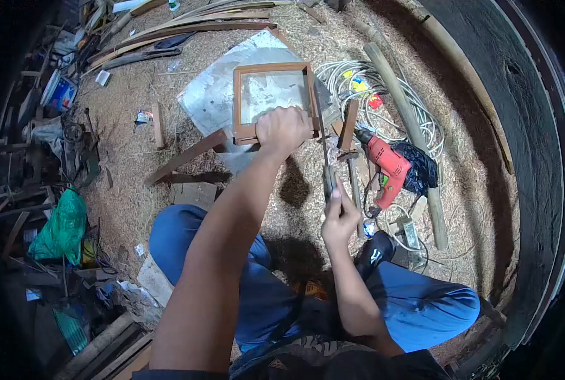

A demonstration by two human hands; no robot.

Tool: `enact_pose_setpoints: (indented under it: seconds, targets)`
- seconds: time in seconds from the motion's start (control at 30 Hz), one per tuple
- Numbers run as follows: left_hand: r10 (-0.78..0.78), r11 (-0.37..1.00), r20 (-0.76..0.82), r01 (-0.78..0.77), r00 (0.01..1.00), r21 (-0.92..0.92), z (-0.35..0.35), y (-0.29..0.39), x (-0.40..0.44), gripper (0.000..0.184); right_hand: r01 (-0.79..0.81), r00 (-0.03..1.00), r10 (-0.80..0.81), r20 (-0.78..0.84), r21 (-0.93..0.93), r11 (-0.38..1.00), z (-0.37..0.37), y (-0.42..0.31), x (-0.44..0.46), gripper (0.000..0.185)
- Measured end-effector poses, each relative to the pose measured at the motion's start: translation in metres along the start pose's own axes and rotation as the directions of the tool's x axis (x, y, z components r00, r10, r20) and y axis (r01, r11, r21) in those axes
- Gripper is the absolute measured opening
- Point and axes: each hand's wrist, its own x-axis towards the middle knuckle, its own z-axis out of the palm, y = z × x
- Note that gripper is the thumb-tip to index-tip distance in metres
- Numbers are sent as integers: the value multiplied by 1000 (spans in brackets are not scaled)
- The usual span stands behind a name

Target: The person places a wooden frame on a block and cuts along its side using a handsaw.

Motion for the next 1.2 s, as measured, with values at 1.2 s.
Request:
enact_pose_setpoints:
  seconds: [1.2]
  targets:
    - [41,999,-58,-40,997,16,7,-4,-1,49,19,1000,-17,-18,76,997,-12,25,-29,36]
